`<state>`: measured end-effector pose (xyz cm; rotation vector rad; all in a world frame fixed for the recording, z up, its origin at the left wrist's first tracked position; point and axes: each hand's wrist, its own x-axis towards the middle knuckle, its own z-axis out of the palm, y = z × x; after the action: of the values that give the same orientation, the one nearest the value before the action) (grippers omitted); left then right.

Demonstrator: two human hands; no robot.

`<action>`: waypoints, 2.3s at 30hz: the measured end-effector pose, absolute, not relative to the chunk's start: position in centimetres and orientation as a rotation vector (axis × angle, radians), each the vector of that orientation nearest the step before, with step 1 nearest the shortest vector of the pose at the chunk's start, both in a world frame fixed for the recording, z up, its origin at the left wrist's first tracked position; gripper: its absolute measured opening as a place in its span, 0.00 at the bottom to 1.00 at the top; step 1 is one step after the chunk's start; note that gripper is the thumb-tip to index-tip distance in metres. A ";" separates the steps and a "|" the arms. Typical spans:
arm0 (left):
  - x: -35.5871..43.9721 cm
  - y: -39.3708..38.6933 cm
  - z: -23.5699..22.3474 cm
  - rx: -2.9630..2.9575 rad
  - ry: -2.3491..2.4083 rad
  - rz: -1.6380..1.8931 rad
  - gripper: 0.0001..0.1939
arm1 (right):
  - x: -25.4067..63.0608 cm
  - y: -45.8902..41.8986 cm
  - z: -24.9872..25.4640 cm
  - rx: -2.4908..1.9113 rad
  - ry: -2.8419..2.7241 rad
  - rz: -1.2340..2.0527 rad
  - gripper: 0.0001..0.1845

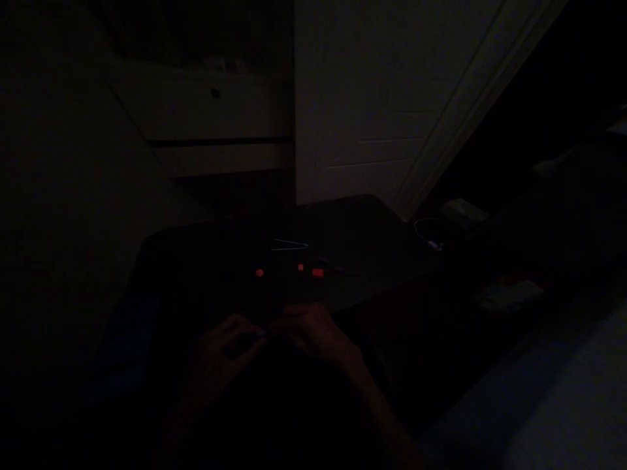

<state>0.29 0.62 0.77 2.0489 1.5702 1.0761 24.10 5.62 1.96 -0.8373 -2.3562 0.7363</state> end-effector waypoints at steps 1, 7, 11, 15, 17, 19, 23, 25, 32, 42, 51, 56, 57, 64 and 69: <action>0.3 0.6 0.8 2.046 1.569 1.081 0.02 | 24.2 5.6 2.0 -0.832 -2.356 0.741 0.12; 0.2 0.7 0.7 2.037 1.582 1.075 0.03 | 24.8 5.6 2.5 -0.890 -2.375 0.772 0.13; 0.1 0.8 0.8 2.042 1.576 1.092 0.03 | 24.7 5.5 2.7 -0.910 -2.366 0.798 0.11; 0.0 0.8 0.8 2.040 1.552 1.104 0.02 | 23.7 5.4 2.6 -0.854 -2.379 0.765 0.11; -0.1 0.8 0.7 2.039 1.542 1.113 0.02 | 23.3 5.5 2.6 -0.834 -2.394 0.733 0.11; 0.0 0.8 0.6 2.045 1.543 1.112 0.02 | 23.3 5.5 2.8 -0.817 -2.417 0.710 0.11; 0.1 0.9 0.7 2.072 1.552 1.082 0.02 | 23.9 5.6 3.4 -0.819 -2.441 0.711 0.12; 0.1 0.8 0.8 2.071 1.555 1.066 0.02 | 24.3 5.6 3.6 -0.843 -2.443 0.733 0.12; -0.5 0.6 0.0 2.090 1.529 1.101 0.02 | 25.3 5.5 2.9 -0.874 -2.373 0.770 0.11; 0.1 0.7 0.7 2.065 1.598 1.182 0.05 | 24.4 5.1 2.4 -0.816 -2.194 0.780 0.21; -0.2 0.8 -0.3 2.092 1.612 1.139 0.06 | 23.4 4.9 1.8 -0.794 -2.215 0.767 0.15; -0.2 0.7 -0.3 2.056 1.635 1.112 0.06 | 23.9 5.0 1.6 -0.837 -2.270 0.741 0.13; -0.2 0.7 -0.3 2.043 1.634 1.104 0.06 | 24.1 5.0 1.6 -0.847 -2.267 0.744 0.12; -0.2 0.7 -0.2 2.033 1.577 1.095 0.06 | 24.5 5.0 2.0 -0.834 -2.232 0.764 0.13; -0.1 0.8 0.1 2.064 1.581 1.092 0.06 | 24.2 5.0 2.2 -0.803 -2.302 0.752 0.12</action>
<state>-0.13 0.78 0.11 2.0645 1.5805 1.0915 24.16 5.03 2.25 -0.8030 -2.3020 0.7520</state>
